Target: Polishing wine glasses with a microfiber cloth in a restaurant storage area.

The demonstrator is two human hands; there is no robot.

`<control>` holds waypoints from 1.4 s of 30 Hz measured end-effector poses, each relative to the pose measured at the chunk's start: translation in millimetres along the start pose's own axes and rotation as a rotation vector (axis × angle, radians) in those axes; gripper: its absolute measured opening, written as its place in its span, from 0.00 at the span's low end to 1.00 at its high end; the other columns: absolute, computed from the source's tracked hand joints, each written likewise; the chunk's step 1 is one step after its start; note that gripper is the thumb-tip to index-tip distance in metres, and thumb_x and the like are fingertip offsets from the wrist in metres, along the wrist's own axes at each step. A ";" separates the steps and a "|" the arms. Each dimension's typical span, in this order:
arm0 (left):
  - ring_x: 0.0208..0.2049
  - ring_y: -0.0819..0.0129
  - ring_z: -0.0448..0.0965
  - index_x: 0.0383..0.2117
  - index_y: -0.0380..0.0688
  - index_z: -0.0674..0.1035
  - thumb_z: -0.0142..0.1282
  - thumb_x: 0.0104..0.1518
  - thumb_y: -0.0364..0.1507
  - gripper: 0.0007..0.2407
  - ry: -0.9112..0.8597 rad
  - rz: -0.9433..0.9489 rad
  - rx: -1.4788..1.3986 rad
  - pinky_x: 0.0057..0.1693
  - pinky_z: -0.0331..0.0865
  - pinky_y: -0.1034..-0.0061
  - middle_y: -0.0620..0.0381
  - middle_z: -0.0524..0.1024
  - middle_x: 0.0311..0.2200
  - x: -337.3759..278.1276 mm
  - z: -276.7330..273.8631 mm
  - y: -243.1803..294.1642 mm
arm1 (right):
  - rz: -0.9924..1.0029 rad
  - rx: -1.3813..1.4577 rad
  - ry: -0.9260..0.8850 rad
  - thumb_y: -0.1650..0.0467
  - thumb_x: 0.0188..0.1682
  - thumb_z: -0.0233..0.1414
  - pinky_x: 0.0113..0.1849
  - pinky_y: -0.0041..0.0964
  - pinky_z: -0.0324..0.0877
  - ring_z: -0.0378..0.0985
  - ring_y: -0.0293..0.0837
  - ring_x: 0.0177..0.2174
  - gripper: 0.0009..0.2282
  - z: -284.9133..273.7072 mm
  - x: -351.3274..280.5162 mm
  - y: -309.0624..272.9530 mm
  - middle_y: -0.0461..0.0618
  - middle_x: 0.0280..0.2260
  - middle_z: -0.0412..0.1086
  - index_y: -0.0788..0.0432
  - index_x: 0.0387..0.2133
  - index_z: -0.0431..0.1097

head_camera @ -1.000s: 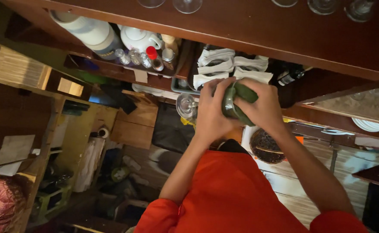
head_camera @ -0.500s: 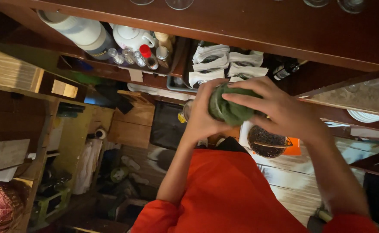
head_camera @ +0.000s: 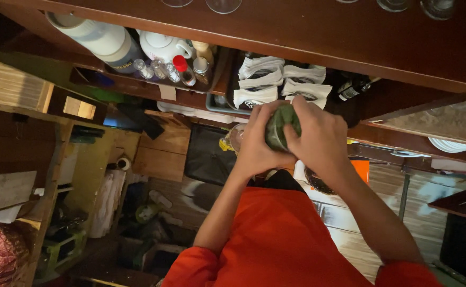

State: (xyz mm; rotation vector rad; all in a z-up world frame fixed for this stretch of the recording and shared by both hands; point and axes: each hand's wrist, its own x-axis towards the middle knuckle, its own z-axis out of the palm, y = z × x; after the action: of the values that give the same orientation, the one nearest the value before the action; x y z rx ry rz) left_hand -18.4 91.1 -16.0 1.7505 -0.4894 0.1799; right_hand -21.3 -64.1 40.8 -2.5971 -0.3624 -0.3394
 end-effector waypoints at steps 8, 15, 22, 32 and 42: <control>0.58 0.55 0.75 0.61 0.46 0.69 0.76 0.34 0.33 0.40 -0.103 -0.080 -0.246 0.65 0.70 0.63 0.49 0.73 0.56 8.1 -1.0 -24.4 | -0.264 0.307 -0.354 0.70 0.45 0.60 0.43 0.47 0.75 0.71 0.56 0.51 0.29 -46.7 13.9 38.1 0.59 0.53 0.62 0.48 0.63 0.59; 0.58 0.56 0.77 0.61 0.48 0.70 0.77 0.34 0.35 0.40 -0.225 -0.039 -0.112 0.64 0.73 0.63 0.52 0.73 0.54 11.5 -13.7 -17.2 | -0.343 0.251 -0.600 0.76 0.35 0.60 0.39 0.38 0.77 0.72 0.52 0.52 0.36 -58.6 11.6 37.5 0.53 0.62 0.60 0.41 0.63 0.64; 0.55 0.53 0.76 0.60 0.47 0.71 0.76 0.32 0.32 0.40 -0.189 -0.005 -0.040 0.62 0.71 0.63 0.49 0.72 0.52 10.6 -10.7 1.0 | -0.448 0.040 -0.318 0.68 0.36 0.65 0.39 0.43 0.76 0.80 0.51 0.40 0.23 -25.2 8.1 38.0 0.52 0.46 0.73 0.53 0.48 0.72; 0.54 0.47 0.73 0.59 0.45 0.70 0.75 0.31 0.31 0.40 -0.007 0.018 0.085 0.59 0.71 0.60 0.44 0.73 0.51 12.4 18.0 -6.7 | 0.158 -0.026 -0.175 0.64 0.53 0.57 0.34 0.48 0.75 0.81 0.58 0.29 0.14 13.5 4.1 32.2 0.62 0.34 0.76 0.65 0.41 0.72; 0.55 0.58 0.77 0.61 0.46 0.70 0.73 0.33 0.30 0.39 -0.331 -0.176 -0.392 0.62 0.72 0.66 0.53 0.75 0.53 9.5 -3.7 -48.0 | -0.247 0.195 -0.504 0.70 0.40 0.60 0.36 0.41 0.75 0.75 0.54 0.45 0.26 -46.2 10.7 36.7 0.54 0.51 0.69 0.43 0.56 0.72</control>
State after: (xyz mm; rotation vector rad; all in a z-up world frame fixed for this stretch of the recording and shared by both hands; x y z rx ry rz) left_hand 10.6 100.3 -54.5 1.4300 -0.5626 -0.3177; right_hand -7.7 -116.1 67.3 -2.4179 -0.8479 0.2690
